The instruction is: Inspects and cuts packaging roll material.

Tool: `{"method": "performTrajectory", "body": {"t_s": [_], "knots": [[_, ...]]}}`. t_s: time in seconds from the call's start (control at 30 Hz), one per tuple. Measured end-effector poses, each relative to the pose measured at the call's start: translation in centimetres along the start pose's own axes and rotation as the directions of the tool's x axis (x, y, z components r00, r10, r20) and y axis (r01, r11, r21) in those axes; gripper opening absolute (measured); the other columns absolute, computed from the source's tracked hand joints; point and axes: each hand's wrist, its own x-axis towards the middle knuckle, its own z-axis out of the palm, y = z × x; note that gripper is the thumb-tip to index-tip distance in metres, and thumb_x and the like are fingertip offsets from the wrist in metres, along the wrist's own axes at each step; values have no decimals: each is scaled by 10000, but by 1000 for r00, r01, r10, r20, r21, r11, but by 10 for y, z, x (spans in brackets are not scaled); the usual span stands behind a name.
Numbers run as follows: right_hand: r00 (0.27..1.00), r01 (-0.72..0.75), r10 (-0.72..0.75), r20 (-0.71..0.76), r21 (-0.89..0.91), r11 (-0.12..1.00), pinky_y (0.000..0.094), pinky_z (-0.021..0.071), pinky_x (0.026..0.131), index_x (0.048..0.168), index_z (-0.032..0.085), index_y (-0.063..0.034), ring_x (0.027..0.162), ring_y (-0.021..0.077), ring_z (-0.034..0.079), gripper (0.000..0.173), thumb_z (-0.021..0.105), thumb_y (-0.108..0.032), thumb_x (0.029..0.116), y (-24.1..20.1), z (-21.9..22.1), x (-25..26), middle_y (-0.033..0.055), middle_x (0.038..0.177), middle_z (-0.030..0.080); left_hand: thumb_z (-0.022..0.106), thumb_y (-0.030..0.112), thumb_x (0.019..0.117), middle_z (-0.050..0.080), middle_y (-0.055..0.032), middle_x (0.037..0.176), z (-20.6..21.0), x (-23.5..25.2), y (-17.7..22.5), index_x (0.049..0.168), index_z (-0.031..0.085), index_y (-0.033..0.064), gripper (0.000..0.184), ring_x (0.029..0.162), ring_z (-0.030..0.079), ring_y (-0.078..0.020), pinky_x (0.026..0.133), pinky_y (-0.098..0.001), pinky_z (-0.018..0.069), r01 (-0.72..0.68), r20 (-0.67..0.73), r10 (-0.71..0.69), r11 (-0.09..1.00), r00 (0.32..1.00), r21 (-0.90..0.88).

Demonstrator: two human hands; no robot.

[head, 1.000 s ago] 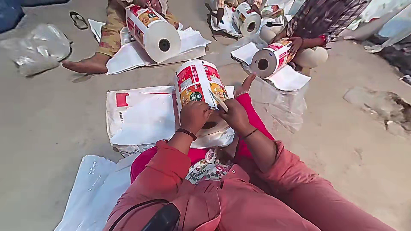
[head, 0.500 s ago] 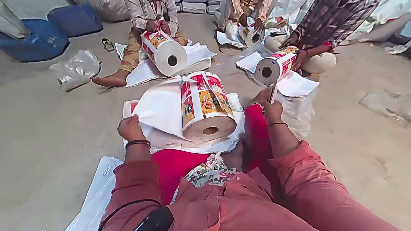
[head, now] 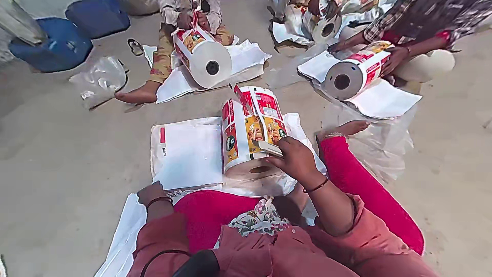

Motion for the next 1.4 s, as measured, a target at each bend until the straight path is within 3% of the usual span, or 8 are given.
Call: {"method": "performTrajectory", "body": {"t_s": [0.1, 0.27, 0.47, 0.53, 0.67, 0.8, 1.0, 1.4], "knots": [[1000, 9, -9, -11, 46, 999, 482, 577, 728, 868, 715, -74, 877, 277, 697, 225, 771, -292, 849, -3, 4, 0, 91, 904, 701, 692, 217, 948, 527, -326, 1418, -10, -46, 54, 1359, 557, -87, 528, 1344, 510, -423, 1134, -487, 411, -426, -73, 420, 901, 904, -83], [936, -322, 350, -39, 308, 895, 568, 546, 835, 984, 723, 3, 944, 330, 683, 184, 728, -161, 901, 23, -22, 10, 184, 1010, 700, 691, 196, 951, 591, -263, 1341, 8, -133, 111, 1218, 652, -27, 350, 1219, 586, -373, 937, -497, 529, -886, 39, 913, 404, 407, -227], [461, -826, 887, -12, 358, 434, 658, 483, 792, 1101, 664, 50, 874, 421, 638, 382, 661, -312, 982, 160, 1, -38, 265, 941, 658, 708, 452, 890, 648, -112, 1287, 39, -251, 141, 1186, 737, 134, 435, 1203, 575, -363, 964, -589, 454, -978, 255, 967, 55, 2, -201], [385, -836, 922, 46, 440, 328, 524, 497, 697, 1114, 648, 19, 726, 293, 593, 364, 663, -319, 979, 179, 13, -55, 175, 851, 620, 719, 502, 881, 665, -77, 1282, 49, -270, 146, 1223, 736, 169, 479, 1190, 598, -333, 933, -578, 472, -988, 299, 954, 31, -16, -152], [706, -564, 702, 94, 674, 477, 338, 499, 616, 1193, 639, -39, 663, 102, 551, 369, 676, -335, 975, 132, -3, -31, 46, 893, 645, 714, 505, 895, 730, -32, 1210, 58, -283, 143, 1117, 780, 174, 404, 1182, 640, -280, 1032, -584, 428, -997, 282, 959, 1, -19, -71], [910, -362, 415, -4, 483, 798, 486, 536, 814, 1147, 712, -17, 926, 262, 644, 518, 830, -412, 835, 72, -16, -3, 154, 1082, 681, 715, 520, 899, 754, -12, 1145, 60, -284, 139, 1062, 798, 198, 370, 1064, 686, -231, 1012, -583, 403, -1000, 197, 980, -16, -19, -21], [775, -555, 632, 5, 485, 676, 520, 495, 720, 878, 679, -36, 783, 264, 636, 258, 765, -280, 893, 61, -3, 1, 113, 816, 650, 673, 537, 934, 752, 10, 1162, 60, -281, 134, 1091, 794, 222, 373, 1039, 688, -211, 958, -567, 410, -997, 185, 981, -60, -51, 42], [647, -595, 762, 9, 631, 498, 460, 473, 706, 922, 675, -37, 712, 186, 579, 283, 798, -288, 877, 89, 4, -12, 61, 757, 612, 645, 527, 965, 746, 43, 1211, 63, -299, 138, 1126, 786, 235, 362, 1077, 692, -188, 998, -594, 388, -994, 209, 976, -79, -62, 71]]}}
